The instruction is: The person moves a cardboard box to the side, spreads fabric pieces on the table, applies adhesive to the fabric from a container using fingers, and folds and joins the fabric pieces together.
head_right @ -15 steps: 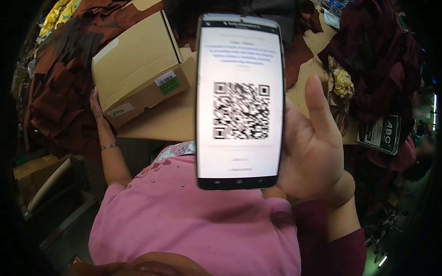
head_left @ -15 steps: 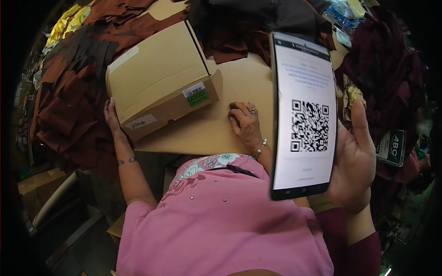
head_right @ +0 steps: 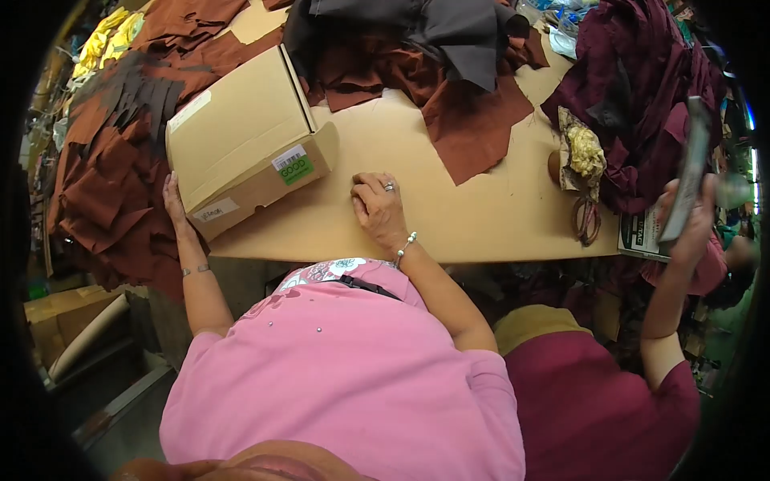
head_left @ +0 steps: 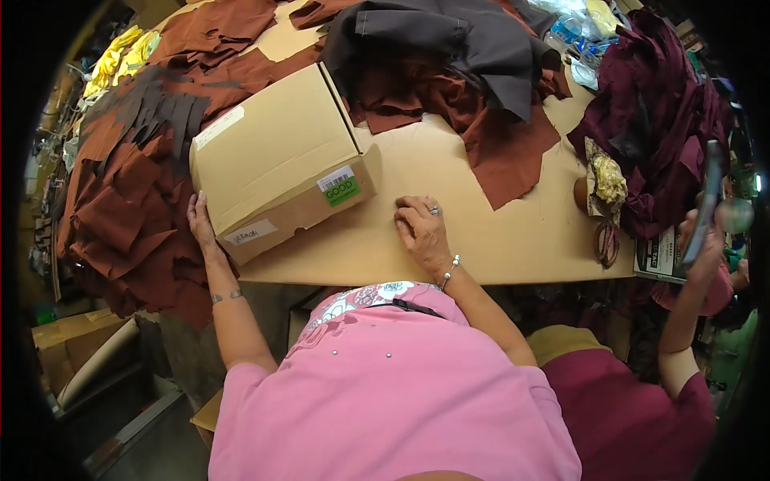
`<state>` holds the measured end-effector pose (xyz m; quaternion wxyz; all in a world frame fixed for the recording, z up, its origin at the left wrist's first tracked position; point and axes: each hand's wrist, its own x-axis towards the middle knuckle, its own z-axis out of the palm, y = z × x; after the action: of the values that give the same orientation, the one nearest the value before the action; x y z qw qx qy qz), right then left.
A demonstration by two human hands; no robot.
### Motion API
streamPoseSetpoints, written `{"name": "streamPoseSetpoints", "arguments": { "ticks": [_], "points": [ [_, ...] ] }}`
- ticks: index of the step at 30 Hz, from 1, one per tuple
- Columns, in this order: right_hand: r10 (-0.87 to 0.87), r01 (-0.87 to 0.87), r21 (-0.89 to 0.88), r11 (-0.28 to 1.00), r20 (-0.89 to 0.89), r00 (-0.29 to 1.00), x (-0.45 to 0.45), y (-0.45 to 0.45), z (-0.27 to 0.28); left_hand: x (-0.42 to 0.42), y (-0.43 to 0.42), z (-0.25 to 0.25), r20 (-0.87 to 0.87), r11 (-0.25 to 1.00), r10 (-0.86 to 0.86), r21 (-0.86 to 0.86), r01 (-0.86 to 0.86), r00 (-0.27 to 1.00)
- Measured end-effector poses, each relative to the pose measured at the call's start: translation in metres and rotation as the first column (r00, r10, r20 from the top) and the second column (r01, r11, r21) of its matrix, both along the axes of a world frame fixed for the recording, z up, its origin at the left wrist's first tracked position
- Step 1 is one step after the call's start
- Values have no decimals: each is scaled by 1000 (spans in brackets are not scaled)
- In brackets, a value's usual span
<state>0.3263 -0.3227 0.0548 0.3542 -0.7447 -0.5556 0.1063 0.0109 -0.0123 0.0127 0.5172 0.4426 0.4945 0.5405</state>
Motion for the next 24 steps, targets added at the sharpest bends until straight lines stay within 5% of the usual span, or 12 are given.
{"name": "streamPoseSetpoints", "arguments": {
  "ticks": [6, 8, 20, 24],
  "points": [
    [7, -12, 173, 985, 30, 1000, -21, 14, -33, -2, 0, 7, -263, 999, 25, 31, -17, 964],
    [-36, 27, 205, 978, 40, 999, -11, 8, -30, -9, 16, -12, -40, 998, -46, -41, 44, 998],
    [-34, 39, 136, 990, -34, 999, -13, 6, -24, -18, 16, -10, -37, 978, -199, -68, 196, 979],
    [-75, 131, 104, 986, -425, 902, -9, 27, -13, -2, 1, 24, 27, 915, -348, -205, 346, 937]
  ]
}}
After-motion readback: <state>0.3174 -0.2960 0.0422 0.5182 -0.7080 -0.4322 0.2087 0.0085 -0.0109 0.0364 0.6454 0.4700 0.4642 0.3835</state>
